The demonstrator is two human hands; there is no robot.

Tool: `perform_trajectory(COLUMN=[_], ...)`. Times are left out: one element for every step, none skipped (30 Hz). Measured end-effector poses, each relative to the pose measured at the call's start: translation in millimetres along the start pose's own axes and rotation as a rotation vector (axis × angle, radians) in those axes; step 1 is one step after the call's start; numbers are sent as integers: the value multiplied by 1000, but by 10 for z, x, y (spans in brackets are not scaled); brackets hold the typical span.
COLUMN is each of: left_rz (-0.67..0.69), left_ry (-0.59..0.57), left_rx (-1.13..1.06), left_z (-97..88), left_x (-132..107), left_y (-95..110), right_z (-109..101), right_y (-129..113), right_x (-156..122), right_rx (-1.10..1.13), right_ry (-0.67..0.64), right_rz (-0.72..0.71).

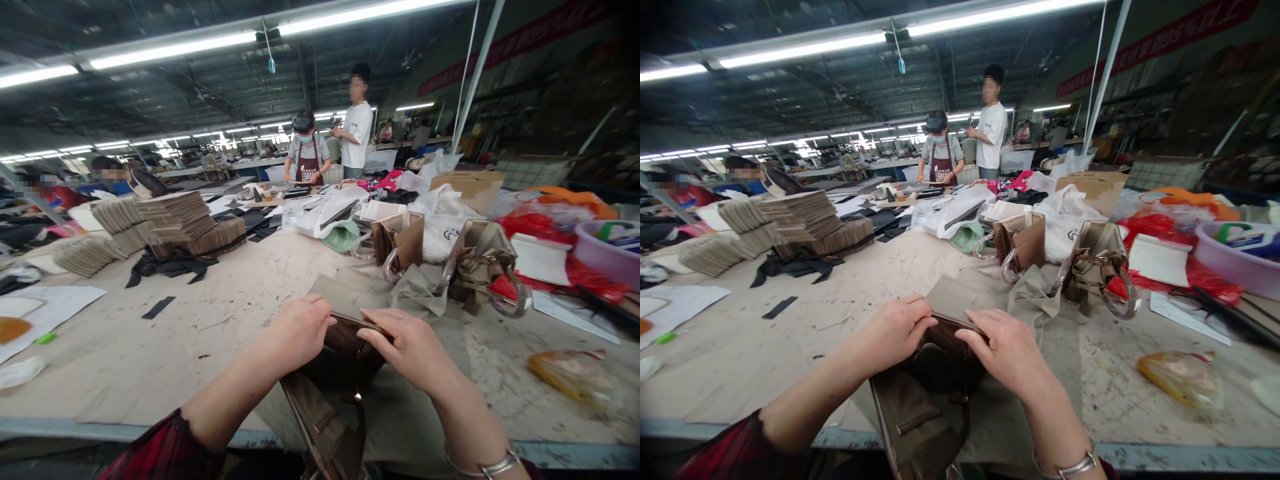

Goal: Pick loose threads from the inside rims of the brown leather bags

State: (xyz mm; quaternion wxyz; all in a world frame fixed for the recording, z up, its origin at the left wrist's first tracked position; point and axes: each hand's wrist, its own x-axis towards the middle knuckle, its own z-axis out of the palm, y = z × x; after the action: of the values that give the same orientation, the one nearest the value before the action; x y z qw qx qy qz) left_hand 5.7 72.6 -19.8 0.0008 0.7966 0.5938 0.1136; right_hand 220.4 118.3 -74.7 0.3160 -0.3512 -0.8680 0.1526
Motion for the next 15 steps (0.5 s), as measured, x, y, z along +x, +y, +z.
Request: perform_trajectory(left_rz=[-1,-3,-2,-1,-1,-1,-4,-8,-12,-14,-16,-16,-16,-18,-20], left_ry=[3,5,7,9,8,7,5,4,5,10,18,24,30,34,34], left_rx=[0,1,2,2,3,5,9,12,14,15,15,14,12,10,9], left_z=[3,5,6,5,4,3,3,4,7,11,15,19,22,23,22], left_x=[-1,-2,-3,-5,-6,-8,-9,-11,-12,-13,-14,-15,-15,-16,-16], left_y=[-2,-4,-6,-7,-7,-6,-3,-1,3,6,9,12,14,17,19], right_z=[21,38,50,58,61,60,57,54,50,46,43,40,37,34,30], right_y=[-20,-36,-49,-58,-65,-71,-76,-80,-85,-89,-93,-97,-101,-106,-110], right_x=[17,33,48,59,67,71,73,73,71,68,66,64,63,63,64], right_rx=[17,34,49,58,58,51,38,24,10,-4,-16,-26,-35,-46,-61], right_ry=[-7,-20,-35,-46,-54,-57,-60,-62,-61,-61,-60,-60,-58,-57,-57], right_rz=[-12,-18,-19,-16,-12,-8,-8,-11,-19,-30,-42,-53,-62,-67,-65])
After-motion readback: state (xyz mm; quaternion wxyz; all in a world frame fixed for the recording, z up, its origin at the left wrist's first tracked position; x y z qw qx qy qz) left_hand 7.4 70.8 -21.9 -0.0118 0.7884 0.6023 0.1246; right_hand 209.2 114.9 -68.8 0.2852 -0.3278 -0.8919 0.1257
